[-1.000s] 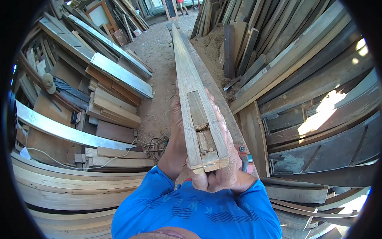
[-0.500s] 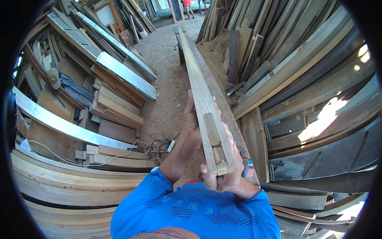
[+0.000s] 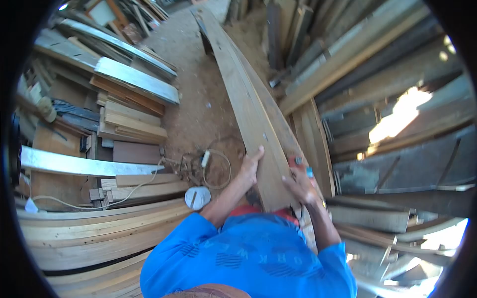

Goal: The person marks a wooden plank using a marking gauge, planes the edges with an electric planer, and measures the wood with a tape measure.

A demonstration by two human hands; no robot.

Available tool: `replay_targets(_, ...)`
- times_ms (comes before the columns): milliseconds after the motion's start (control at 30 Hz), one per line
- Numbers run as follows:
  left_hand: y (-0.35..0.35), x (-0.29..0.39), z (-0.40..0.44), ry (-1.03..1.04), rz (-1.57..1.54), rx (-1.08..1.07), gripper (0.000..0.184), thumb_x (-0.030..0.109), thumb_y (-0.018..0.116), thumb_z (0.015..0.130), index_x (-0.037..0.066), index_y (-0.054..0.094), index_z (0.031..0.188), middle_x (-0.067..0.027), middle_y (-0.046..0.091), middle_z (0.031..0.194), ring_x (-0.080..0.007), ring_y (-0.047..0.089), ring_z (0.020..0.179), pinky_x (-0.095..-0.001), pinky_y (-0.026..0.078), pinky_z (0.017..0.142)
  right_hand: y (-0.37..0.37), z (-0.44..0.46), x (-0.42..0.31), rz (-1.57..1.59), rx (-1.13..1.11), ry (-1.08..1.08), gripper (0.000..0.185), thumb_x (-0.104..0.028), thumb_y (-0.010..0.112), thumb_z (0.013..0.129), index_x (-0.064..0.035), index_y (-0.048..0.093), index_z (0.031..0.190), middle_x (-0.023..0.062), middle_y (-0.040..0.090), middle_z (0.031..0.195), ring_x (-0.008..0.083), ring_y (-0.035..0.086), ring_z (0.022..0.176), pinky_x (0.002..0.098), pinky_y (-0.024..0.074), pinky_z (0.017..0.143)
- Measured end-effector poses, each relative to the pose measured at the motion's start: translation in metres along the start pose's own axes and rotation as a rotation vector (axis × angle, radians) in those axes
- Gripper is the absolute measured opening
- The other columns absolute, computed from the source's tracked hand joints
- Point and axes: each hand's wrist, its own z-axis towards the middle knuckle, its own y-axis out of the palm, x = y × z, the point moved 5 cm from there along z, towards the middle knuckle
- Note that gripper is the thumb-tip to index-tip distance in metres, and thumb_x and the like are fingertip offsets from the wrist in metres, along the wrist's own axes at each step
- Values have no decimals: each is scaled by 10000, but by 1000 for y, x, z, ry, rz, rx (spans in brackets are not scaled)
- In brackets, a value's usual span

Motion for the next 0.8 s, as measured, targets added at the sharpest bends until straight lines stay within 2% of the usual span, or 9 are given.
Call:
replay_targets(67, -27, -30, 12, -3, 104, 72, 556, 309, 796, 921, 10, 579, 1337, -127, 695, 1214, -249, 692, 1070, -437, 589, 909, -1, 17, 62, -333, 112, 147, 462, -310, 594, 1015, 90, 607, 1247, 178, 703, 1069, 210, 674, 983, 374, 542, 847)
replay_targets(133, -55, -49, 15, -42, 148, 124, 559, 274, 807, 912, 6, 562, 1336, -131, 687, 1225, -263, 693, 1068, -454, 587, 909, 14, 20, 86, -165, 184, 158, 455, -345, 611, 1006, 91, 659, 1126, 178, 704, 947, 201, 672, 914, 383, 531, 797)
replay_targets(333, -99, -65, 25, 19, 203, 161, 666, 242, 880, 835, -35, 513, 1318, -172, 671, 1218, -276, 699, 1054, -438, 592, 897, 38, 47, 146, -179, 226, 242, 533, -441, 626, 997, 89, 693, 997, 175, 701, 888, 206, 661, 839, 396, 518, 738)
replay_targets(433, -107, -67, 32, -2, 407, 196, 814, 261, 912, 789, -47, 432, 1370, -212, 635, 1266, -299, 676, 1113, -434, 571, 947, 43, 51, 142, -191, 196, 364, 602, -493, 615, 992, 103, 681, 1041, 164, 694, 900, 200, 654, 845, 373, 521, 748)
replay_targets(533, -86, -26, 33, 108, 837, 356, 1063, 304, 937, 737, -55, 273, 1485, -267, 555, 1375, -359, 613, 1230, -453, 507, 1054, 48, 57, 143, -300, 192, 412, 689, -560, 649, 946, 115, 669, 1084, 240, 714, 976, 274, 704, 913, 398, 544, 805)
replay_targets(567, -76, -9, 32, 169, 1003, 429, 1157, 323, 944, 719, -59, 209, 1528, -287, 523, 1418, -382, 587, 1274, -460, 481, 1095, 50, 60, 147, -308, 173, 434, 750, -593, 650, 926, 125, 650, 1141, 277, 701, 1047, 317, 699, 985, 422, 541, 853)
replay_targets(667, -84, -2, 63, 51, 1249, 529, 1355, 383, 951, 680, -59, 40, 1581, -333, 395, 1524, -420, 473, 1392, -461, 394, 1179, 63, 71, 182, -324, 131, 485, 914, -673, 640, 886, 147, 592, 1286, 354, 658, 1222, 410, 672, 1161, 472, 522, 972)
replay_targets(733, -96, -4, 69, -35, 1217, 483, 1383, 407, 945, 680, -57, 12, 1589, -339, 358, 1550, -425, 431, 1425, -471, 368, 1198, 73, 78, 205, -324, 128, 502, 968, -698, 617, 885, 149, 549, 1349, 361, 625, 1289, 419, 637, 1225, 477, 499, 1017)
replay_targets(800, -112, -10, 76, -62, 1195, 474, 1388, 414, 939, 685, -51, 0, 1595, -338, 332, 1569, -426, 400, 1448, -474, 347, 1212, 80, 75, 195, -387, 169, 501, 881, -648, 635, 906, 140, 581, 1297, 335, 660, 1211, 394, 664, 1162, 451, 514, 983)
